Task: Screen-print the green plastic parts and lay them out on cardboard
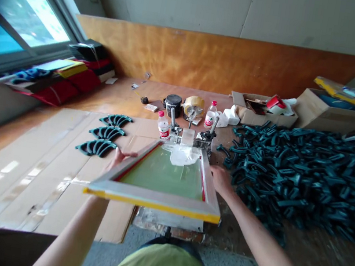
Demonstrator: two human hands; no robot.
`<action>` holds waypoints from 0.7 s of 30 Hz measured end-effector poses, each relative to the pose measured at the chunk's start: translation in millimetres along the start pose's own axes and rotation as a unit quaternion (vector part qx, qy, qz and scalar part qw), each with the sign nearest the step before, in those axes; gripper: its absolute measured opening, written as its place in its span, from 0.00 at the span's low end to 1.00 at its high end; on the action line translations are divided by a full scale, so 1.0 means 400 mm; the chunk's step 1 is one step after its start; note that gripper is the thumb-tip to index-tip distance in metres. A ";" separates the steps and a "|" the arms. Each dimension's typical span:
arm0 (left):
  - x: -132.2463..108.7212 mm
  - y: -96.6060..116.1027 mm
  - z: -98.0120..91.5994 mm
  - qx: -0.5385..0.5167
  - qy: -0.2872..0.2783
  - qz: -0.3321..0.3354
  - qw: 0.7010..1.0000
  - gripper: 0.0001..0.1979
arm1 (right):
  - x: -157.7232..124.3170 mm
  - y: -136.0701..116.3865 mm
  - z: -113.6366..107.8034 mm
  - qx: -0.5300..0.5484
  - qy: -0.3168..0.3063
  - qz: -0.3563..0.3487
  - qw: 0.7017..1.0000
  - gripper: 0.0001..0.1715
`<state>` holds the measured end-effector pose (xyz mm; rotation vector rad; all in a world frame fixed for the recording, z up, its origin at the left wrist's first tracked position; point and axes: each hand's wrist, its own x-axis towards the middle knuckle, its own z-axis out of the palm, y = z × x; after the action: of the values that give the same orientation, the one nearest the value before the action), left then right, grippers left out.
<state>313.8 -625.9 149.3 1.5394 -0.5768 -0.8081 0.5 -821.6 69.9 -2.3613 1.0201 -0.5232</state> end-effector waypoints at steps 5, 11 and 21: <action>-0.043 -0.193 -0.048 0.036 -0.123 -0.118 0.985 0.43 | 0.148 -0.087 -0.027 -0.058 0.116 -0.051 0.990 0.27; -0.004 -0.355 -0.045 0.039 -0.134 -0.100 0.985 0.46 | 0.262 -0.189 0.064 -0.201 -0.021 -0.077 0.976 0.23; -0.013 -0.349 -0.043 0.013 -0.121 -0.115 0.986 0.45 | 0.221 -0.170 0.067 -0.273 -0.042 0.014 0.961 0.06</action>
<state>310.7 -592.2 12.8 1.5606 -0.5942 -1.1790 109.3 -840.2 101.1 -2.8059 1.2834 -0.1296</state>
